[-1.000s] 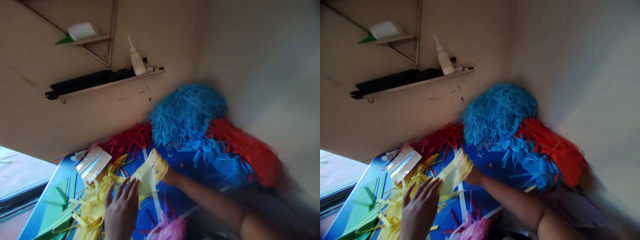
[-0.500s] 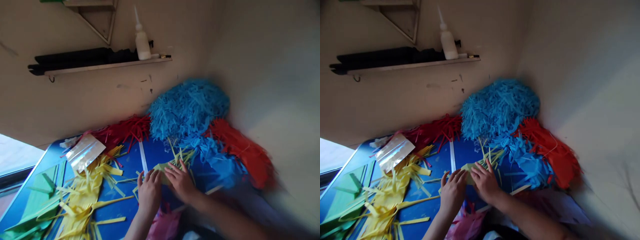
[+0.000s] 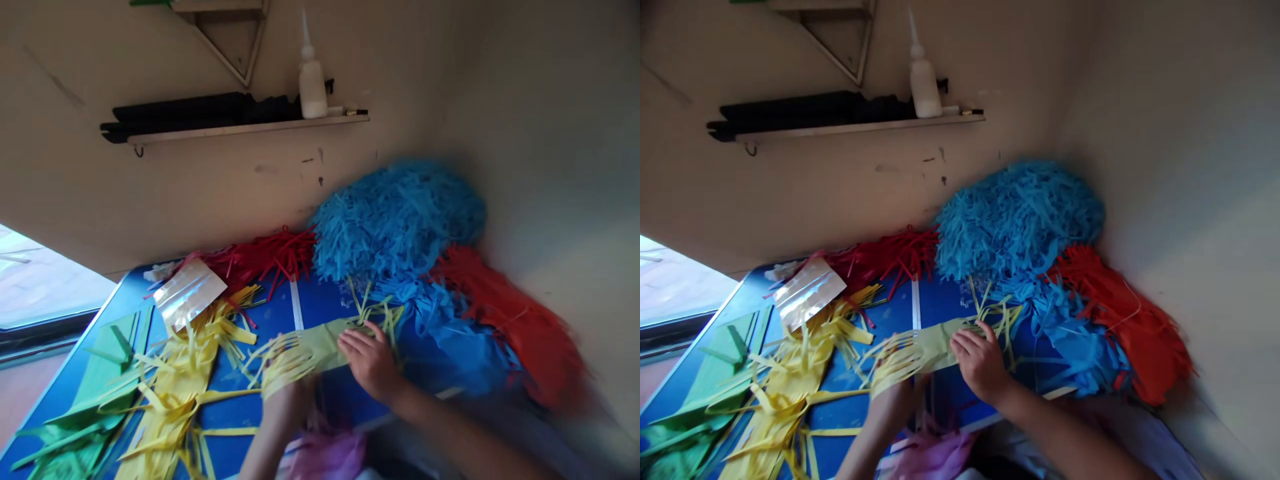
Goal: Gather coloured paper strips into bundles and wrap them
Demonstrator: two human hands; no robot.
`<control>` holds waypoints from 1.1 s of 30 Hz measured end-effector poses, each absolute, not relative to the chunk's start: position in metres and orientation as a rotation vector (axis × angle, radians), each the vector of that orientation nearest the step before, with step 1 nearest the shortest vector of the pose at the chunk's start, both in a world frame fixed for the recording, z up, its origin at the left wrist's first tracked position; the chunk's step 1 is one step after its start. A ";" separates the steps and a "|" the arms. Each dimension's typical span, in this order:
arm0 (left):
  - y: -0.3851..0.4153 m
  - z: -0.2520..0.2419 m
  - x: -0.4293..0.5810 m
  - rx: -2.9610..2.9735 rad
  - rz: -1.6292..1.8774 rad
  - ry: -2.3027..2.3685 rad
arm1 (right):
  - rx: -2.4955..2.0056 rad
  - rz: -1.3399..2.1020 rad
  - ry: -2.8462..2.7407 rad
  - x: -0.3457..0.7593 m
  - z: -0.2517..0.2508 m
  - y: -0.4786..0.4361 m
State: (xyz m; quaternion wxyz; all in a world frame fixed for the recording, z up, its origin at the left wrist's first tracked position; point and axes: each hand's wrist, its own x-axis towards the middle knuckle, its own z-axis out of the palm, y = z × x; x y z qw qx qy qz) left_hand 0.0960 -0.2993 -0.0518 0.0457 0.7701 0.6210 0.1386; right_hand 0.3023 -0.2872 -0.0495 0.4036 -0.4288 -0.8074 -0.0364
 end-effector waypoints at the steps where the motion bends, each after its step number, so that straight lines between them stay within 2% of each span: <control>1: -0.299 -0.046 0.072 2.353 0.351 1.900 | -1.082 -0.078 -2.052 0.299 -0.057 -0.288; 4: -0.310 -0.019 0.003 2.210 0.023 1.825 | -1.091 -0.013 -2.127 0.291 -0.075 -0.290; 7: -0.332 0.006 -0.024 1.902 -0.303 2.015 | -1.128 0.072 -2.250 0.289 -0.080 -0.292; 8: -0.339 0.009 -0.018 1.904 -0.265 2.080 | -1.133 0.098 -2.284 0.289 -0.079 -0.292; 10: -0.346 0.003 0.016 2.117 0.119 2.061 | -1.122 0.119 -2.296 0.289 -0.075 -0.292; 12: -0.345 -0.015 0.064 2.369 0.434 1.806 | -1.116 0.106 -2.254 0.288 -0.072 -0.292; 13: -0.342 -0.027 0.086 2.458 0.464 1.692 | -1.118 0.105 -2.235 0.289 -0.072 -0.293; 18: -0.323 -0.066 0.112 2.475 0.460 1.558 | -1.069 0.315 -2.364 0.313 -0.077 -0.292; 24: -0.306 -0.046 0.076 2.240 0.410 1.615 | -1.274 0.537 -2.193 0.324 -0.075 -0.272; 29: -0.275 -0.044 0.087 2.110 0.287 1.819 | -1.620 0.336 -2.119 0.304 -0.066 -0.254; 33: -0.263 -0.042 0.096 2.079 0.230 1.949 | -1.672 0.315 -2.126 0.299 -0.069 -0.248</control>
